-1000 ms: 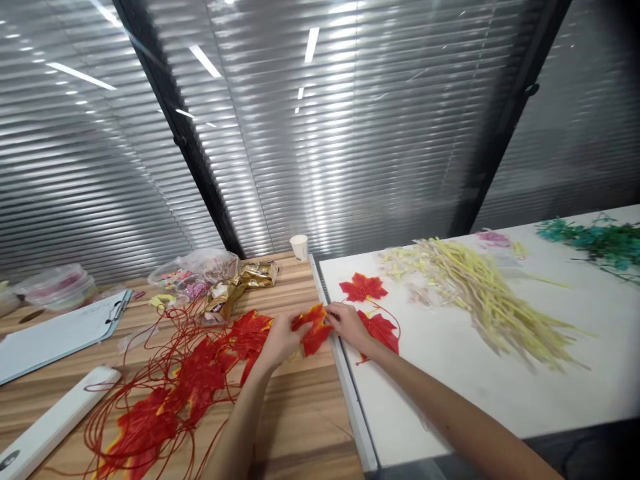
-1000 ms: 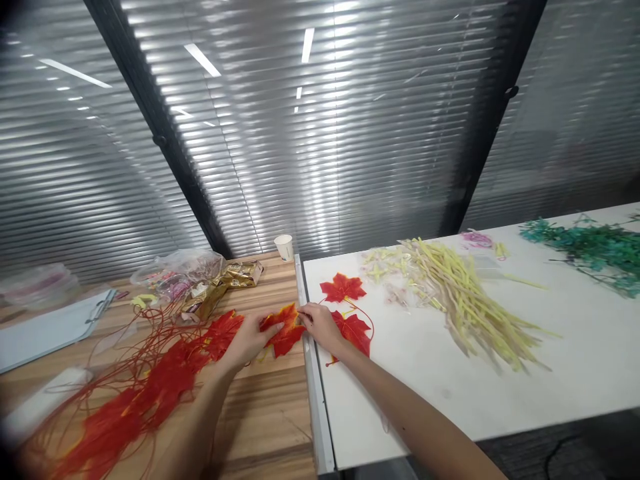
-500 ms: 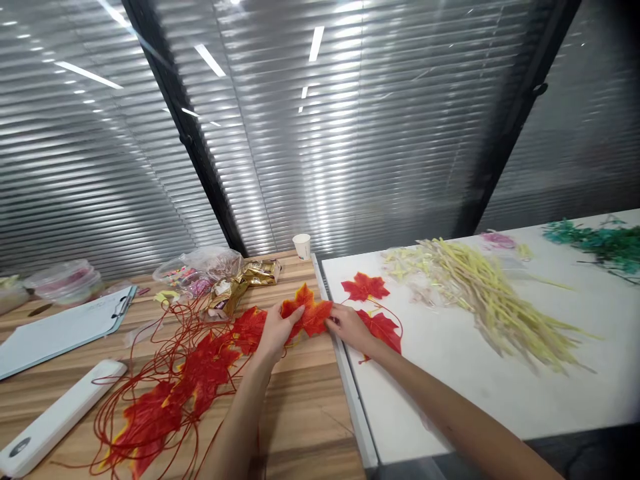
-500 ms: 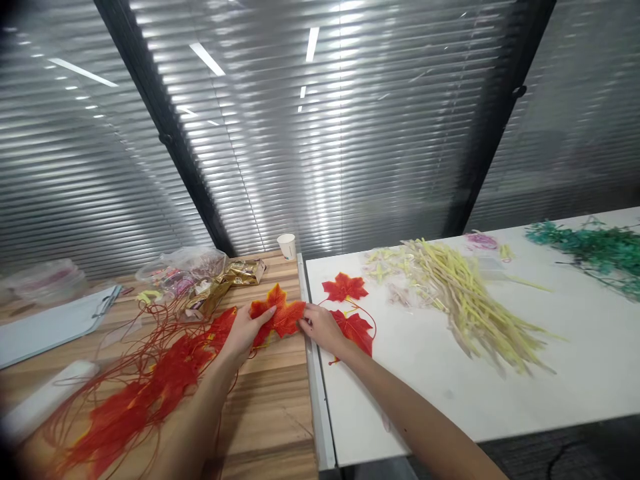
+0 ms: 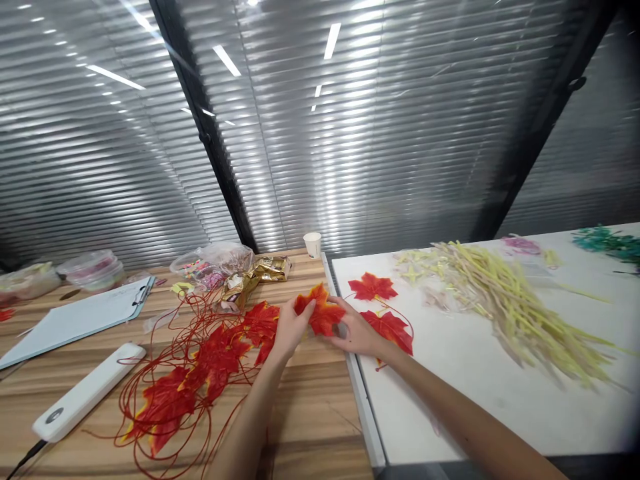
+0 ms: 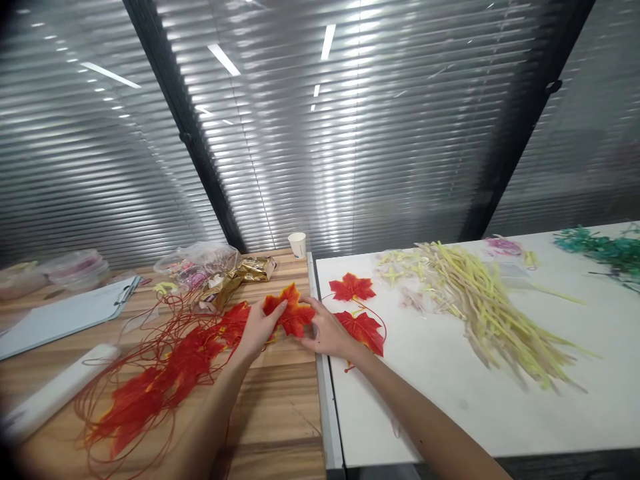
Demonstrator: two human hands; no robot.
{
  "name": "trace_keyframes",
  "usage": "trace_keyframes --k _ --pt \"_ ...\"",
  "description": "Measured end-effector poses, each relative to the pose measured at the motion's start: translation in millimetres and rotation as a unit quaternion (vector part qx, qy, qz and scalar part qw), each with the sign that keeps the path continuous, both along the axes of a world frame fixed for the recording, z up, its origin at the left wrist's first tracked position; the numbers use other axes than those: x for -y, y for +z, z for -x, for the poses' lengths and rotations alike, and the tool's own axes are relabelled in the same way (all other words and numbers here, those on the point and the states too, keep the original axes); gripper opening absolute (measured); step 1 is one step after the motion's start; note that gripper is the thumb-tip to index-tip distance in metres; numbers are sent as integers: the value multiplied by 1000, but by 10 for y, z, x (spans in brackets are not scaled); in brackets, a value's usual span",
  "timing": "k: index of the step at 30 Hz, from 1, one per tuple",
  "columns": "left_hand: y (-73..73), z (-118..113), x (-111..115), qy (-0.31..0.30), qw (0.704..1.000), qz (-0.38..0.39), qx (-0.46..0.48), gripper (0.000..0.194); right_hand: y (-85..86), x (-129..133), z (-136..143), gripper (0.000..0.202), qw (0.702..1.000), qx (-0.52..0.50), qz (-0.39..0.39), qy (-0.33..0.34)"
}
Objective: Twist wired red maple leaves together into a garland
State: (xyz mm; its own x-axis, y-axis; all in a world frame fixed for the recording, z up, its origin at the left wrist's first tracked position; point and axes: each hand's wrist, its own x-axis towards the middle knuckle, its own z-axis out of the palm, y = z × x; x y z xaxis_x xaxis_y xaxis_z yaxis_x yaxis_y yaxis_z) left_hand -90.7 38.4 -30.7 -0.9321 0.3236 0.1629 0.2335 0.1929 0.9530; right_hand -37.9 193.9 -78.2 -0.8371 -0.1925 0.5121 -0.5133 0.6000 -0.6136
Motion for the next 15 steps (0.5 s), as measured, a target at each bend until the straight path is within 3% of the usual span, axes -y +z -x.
trace_keyframes --k 5,11,15 --pt "52 -52 -9 -53 998 -13 -13 33 26 104 -39 27 989 22 136 -60" --pt "-6 4 98 -182 981 69 -16 42 4 68 9 35 944 112 289 -109" --pt "-79 118 197 -193 967 165 -36 36 -7 21 53 47 901 123 374 -182"
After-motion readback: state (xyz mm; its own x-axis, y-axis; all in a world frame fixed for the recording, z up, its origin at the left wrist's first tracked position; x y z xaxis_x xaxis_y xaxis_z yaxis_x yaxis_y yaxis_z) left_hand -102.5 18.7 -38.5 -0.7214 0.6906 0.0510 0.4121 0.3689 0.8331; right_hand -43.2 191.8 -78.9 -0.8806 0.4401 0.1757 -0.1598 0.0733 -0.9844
